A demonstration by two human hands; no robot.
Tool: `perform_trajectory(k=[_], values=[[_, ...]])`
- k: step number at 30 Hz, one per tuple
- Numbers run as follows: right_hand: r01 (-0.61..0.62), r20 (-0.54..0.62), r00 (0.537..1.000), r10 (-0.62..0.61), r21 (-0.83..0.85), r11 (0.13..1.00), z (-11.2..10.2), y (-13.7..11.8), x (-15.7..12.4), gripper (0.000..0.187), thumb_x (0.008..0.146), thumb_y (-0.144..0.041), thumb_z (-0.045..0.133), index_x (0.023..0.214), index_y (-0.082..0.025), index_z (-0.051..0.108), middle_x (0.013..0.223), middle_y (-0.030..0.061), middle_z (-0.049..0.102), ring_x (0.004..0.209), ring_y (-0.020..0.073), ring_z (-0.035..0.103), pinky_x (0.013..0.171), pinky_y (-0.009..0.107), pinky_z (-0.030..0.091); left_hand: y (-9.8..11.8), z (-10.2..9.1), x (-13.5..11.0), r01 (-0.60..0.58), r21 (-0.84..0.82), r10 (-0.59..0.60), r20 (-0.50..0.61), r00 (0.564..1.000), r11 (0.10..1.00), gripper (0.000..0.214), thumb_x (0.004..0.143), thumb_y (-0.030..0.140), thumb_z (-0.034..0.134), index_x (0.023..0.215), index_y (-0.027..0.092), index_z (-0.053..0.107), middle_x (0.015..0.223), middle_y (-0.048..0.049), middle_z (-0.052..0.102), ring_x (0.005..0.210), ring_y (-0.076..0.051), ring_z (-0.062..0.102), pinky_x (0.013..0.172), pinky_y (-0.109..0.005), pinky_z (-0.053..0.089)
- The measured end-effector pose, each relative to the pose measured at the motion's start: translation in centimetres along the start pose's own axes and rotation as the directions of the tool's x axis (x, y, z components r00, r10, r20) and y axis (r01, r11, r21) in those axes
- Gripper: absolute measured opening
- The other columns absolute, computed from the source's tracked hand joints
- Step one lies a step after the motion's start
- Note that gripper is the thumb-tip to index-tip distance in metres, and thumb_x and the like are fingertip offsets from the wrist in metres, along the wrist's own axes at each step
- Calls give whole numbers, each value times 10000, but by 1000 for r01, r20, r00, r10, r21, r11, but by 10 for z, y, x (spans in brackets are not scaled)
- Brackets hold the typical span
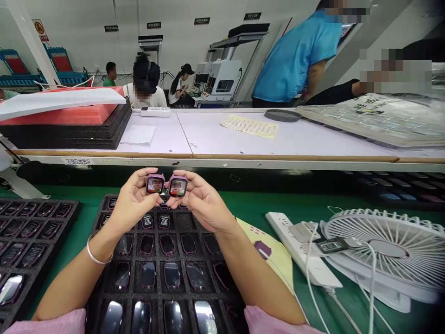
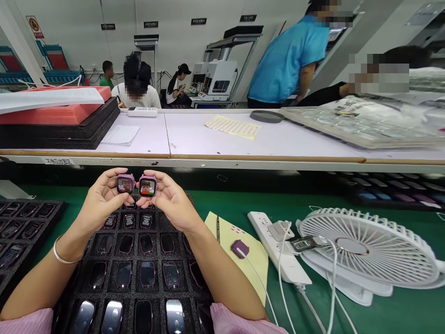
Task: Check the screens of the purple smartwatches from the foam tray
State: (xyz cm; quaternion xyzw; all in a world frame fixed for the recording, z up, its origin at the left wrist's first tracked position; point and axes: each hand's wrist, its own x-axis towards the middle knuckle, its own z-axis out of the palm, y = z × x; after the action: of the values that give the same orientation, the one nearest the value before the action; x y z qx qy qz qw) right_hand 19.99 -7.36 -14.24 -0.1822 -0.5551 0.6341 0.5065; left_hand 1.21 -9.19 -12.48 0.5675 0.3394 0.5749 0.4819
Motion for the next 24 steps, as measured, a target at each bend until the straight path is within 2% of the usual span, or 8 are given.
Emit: perform_trajectory(k=[4,9,15,24], values=[[-5,16,1000,5,6,1000,-1,3,1,476,805,-170,705,1254,-232,558,1106,63,695,770,168,713,749,339,601,-2,0,1,-1,23,2,-22,1000,1000,430,739,120,729,1129,193,562,943,-2,663,611,-68,655,603,-189,580],[-34,14,999,34,13,999,-2,5,1,432,850,-216,709,1256,-231,562,1026,35,691,748,161,710,723,317,594,-4,-1,1,-8,9,8,10,1000,1000,461,747,114,719,1165,193,541,1008,-11,646,662,-87,699,677,-226,621],[-40,4,999,40,40,998,-3,7,1,364,898,-273,701,1238,-225,579,947,18,694,721,157,714,702,303,595,-5,0,0,-5,7,5,26,1000,1000,449,757,104,713,1166,192,549,1036,-13,630,666,-89,712,676,-222,631],[-23,35,999,22,42,999,-3,7,1,409,844,-167,705,1233,-221,589,960,8,700,729,143,721,708,279,597,-5,-1,0,-31,40,31,-7,999,999,359,800,161,723,1130,182,584,981,-13,652,603,-89,699,595,-206,620]])
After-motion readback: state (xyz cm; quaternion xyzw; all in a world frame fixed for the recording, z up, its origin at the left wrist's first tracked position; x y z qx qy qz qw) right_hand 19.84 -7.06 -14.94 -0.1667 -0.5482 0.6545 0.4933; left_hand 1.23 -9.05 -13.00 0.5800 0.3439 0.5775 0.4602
